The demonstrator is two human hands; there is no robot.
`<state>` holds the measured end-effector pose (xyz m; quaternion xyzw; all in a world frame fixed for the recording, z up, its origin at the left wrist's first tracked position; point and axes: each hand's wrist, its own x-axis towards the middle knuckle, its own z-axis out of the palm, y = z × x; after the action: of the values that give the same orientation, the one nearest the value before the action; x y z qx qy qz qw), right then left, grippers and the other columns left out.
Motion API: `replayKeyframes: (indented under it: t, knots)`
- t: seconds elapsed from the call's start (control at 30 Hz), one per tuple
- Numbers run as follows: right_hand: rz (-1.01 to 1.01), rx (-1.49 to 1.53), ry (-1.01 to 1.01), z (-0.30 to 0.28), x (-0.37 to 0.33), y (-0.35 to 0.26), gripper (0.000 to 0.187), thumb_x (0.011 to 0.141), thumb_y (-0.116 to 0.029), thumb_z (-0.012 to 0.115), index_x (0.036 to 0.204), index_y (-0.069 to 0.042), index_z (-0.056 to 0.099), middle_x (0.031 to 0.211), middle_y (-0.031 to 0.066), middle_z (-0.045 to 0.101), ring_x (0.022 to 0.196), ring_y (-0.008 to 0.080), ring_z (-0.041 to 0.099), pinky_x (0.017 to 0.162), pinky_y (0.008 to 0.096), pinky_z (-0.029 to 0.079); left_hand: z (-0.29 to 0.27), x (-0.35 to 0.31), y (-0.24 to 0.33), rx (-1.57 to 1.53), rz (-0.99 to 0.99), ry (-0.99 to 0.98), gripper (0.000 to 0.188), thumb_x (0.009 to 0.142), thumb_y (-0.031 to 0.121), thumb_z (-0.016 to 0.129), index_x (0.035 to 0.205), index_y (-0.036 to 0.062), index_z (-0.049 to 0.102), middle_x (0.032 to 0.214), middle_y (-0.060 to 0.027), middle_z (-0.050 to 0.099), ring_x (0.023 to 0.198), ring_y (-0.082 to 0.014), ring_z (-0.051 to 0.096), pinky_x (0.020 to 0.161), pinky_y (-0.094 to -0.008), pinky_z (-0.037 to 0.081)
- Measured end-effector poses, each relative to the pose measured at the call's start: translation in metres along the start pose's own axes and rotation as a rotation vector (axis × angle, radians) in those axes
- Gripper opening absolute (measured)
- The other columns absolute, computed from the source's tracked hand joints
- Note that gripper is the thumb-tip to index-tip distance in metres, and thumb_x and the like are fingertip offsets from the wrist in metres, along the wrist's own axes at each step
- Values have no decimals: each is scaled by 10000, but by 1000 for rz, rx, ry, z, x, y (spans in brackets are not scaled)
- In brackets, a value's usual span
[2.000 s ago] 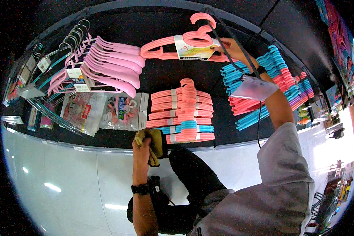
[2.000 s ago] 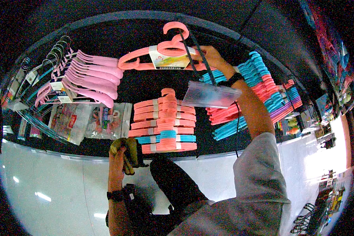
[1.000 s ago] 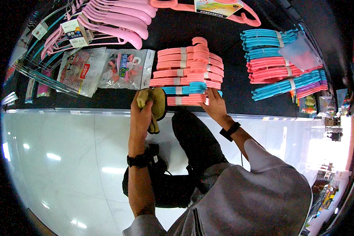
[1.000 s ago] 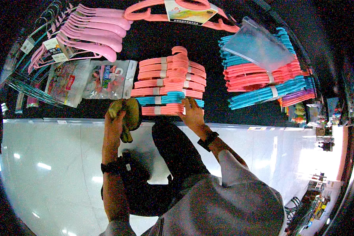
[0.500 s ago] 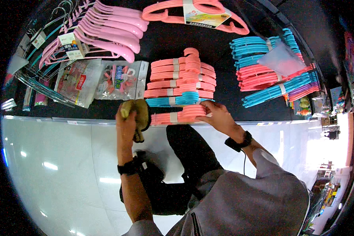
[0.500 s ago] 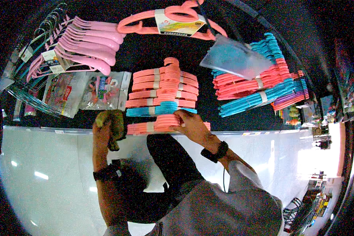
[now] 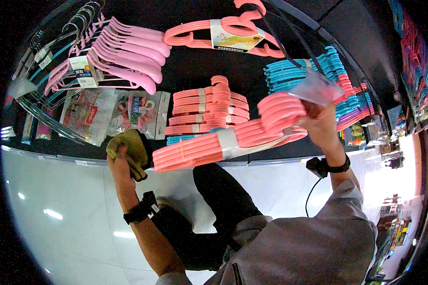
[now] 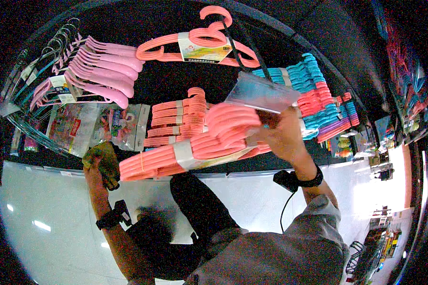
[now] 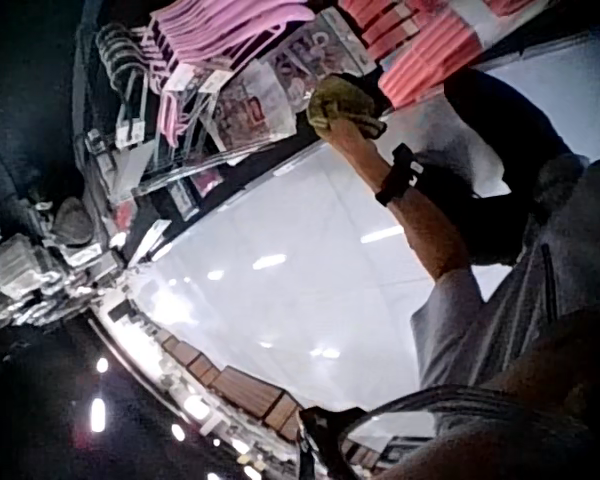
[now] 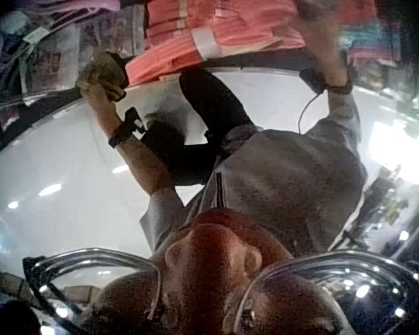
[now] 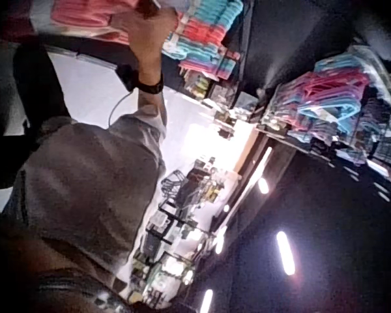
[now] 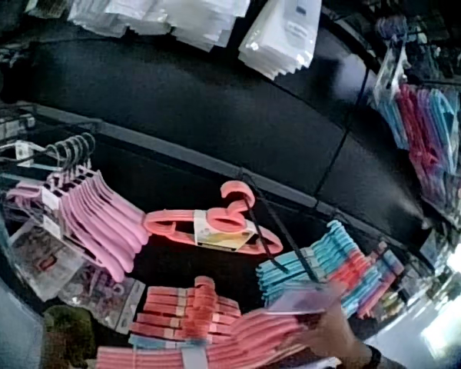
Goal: The person kneels on the floor and wipes stacks of pink and blue plastic hangers with a yellow cloth. They handle the hangers one at a time, wiping the surfaces and then placing them back on the display shelf.
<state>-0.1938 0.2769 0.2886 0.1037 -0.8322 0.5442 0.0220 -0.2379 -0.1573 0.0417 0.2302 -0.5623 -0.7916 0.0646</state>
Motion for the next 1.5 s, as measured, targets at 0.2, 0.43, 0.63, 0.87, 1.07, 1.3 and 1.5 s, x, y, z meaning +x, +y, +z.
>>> replayKeyframes:
  t: [0.2, 0.43, 0.63, 0.87, 1.07, 1.3, 1.5]
  knots:
    - [-113, -285, 212, -24, 15, -6, 498, 684, -173, 862, 1083, 28, 642, 1056, 59, 677, 961, 134, 640, 843, 315, 533, 13, -9, 4, 18, -2, -20, 395, 886, 185, 692, 1251, 70, 596, 1162, -47, 659, 1015, -215, 645, 855, -366, 534]
    - [-225, -330, 279, -15, 18, -6, 556, 684, -245, 884, 1089, 58, 653, 979, 69, 682, 902, 142, 647, 824, 308, 532, 16, -5, 0, 40, 16, -67, 375, 920, 133, 603, 1279, 31, 559, 1179, -77, 633, 1073, -216, 606, 917, -367, 484]
    - [-218, -344, 330, 8, 19, 0, 548, 720, -361, 805, 1041, 41, 617, 953, 48, 632, 849, 134, 611, 765, 291, 510, 9, -8, 0, 97, 47, -59, 411, 877, 191, 683, 1254, 57, 589, 1157, -57, 658, 1020, -210, 642, 870, -355, 527]
    - [-70, -21, 264, 20, -12, -15, 602, 719, -300, 860, 1145, 61, 634, 1049, 98, 696, 934, 177, 677, 855, 313, 538, 17, -7, 3, 60, 31, -58, 404, 897, 174, 658, 1271, 41, 580, 1173, -72, 649, 1048, -219, 625, 899, -364, 503]
    - [-192, -96, 200, 16, -20, -21, 615, 708, -218, 897, 1196, 51, 636, 1120, 129, 698, 1007, 211, 683, 919, 355, 542, 10, -5, 0, 110, 25, -51, 419, 894, 188, 688, 1284, 74, 584, 1193, -65, 652, 1062, -234, 631, 895, -392, 524]
    - [-277, -223, 352, -8, 6, -8, 523, 685, -140, 881, 1123, 53, 669, 1003, 74, 718, 898, 138, 663, 791, 289, 543, 22, -12, 5, 89, -14, -30, 417, 897, 208, 693, 1278, 80, 581, 1187, -65, 650, 1057, -231, 629, 896, -395, 520]
    - [-450, -464, 447, -19, 29, 0, 430, 826, -101, 728, 1201, 57, 589, 1163, 146, 660, 1034, 181, 629, 893, 324, 507, 16, -11, 5, 138, 22, -30, 420, 901, 217, 691, 1282, 82, 576, 1193, -64, 644, 1071, -231, 621, 905, -400, 515]
